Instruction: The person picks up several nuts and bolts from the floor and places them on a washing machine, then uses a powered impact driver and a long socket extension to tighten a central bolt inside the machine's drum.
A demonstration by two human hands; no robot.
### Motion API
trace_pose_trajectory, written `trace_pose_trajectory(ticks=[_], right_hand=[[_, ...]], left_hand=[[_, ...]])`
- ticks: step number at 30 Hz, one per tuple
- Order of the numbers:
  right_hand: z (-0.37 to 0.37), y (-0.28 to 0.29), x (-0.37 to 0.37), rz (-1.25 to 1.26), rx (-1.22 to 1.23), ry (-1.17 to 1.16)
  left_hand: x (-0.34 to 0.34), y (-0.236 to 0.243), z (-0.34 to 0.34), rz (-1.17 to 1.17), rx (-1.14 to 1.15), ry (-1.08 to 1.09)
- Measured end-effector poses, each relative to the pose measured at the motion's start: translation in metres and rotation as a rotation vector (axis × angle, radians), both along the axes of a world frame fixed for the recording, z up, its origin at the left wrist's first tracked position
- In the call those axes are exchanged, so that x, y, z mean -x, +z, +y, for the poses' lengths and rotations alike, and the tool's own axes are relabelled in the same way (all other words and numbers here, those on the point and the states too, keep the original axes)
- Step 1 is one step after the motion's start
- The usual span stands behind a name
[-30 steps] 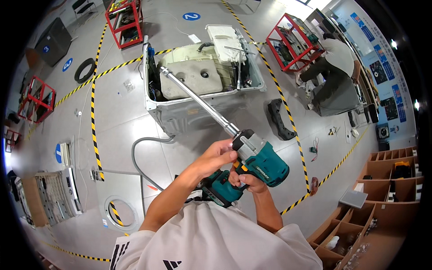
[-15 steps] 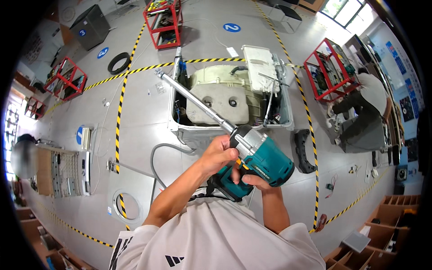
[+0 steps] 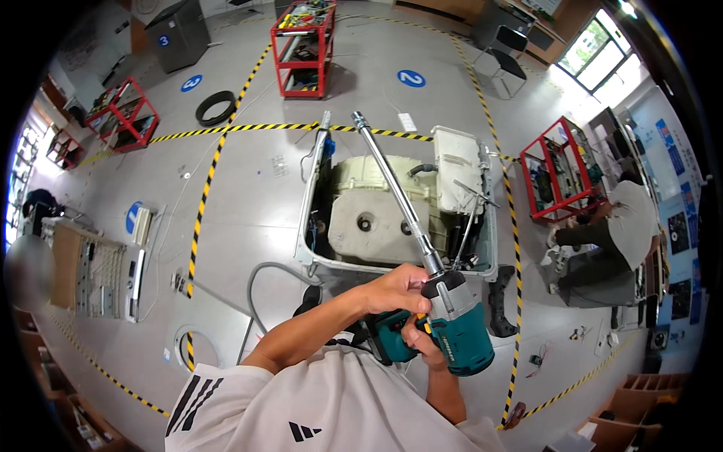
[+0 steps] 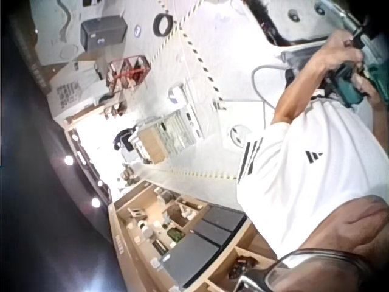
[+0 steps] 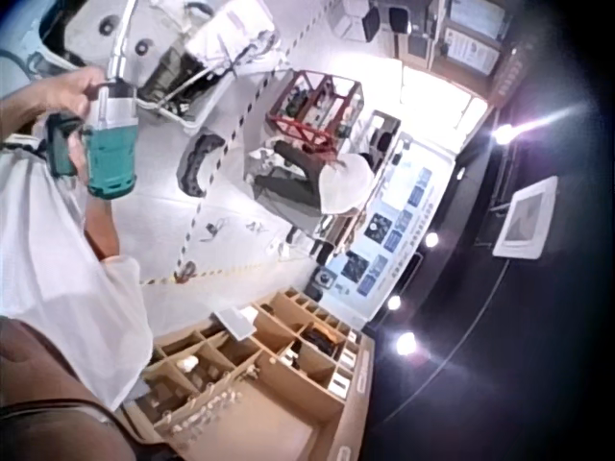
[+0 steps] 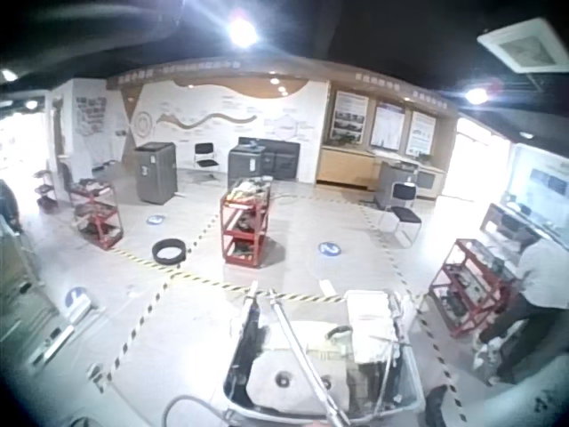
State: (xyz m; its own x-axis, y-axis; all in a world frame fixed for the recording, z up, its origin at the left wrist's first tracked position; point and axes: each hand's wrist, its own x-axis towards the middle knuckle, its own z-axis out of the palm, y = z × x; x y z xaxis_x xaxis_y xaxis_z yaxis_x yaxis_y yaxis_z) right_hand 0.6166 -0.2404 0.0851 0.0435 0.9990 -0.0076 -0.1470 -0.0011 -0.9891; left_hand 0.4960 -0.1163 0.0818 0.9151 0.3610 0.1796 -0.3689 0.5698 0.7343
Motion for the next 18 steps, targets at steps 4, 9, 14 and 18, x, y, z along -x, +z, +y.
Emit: trace_pose_trajectory(ticks=[4, 9, 14, 18], right_hand=[[0.01, 0.001, 0.021, 0.001, 0.0, -0.1], [0.021, 0.003, 0.044, 0.074, -0.006, -0.232], [0.029, 0.006, 0.053, 0.062, -0.003, -0.26], [0.034, 0.011, 0.058, 0.046, -0.01, -0.294]], left_hand=[[0.004, 0.004, 0.018, 0.01, 0.051, -0.096], [0.01, 0.0, 0.032, -0.079, 0.104, -0.152], [0.011, -0.009, 0.044, -0.115, 0.081, -0.172], [0.015, -0.008, 0.048, -0.097, 0.076, -0.193]])
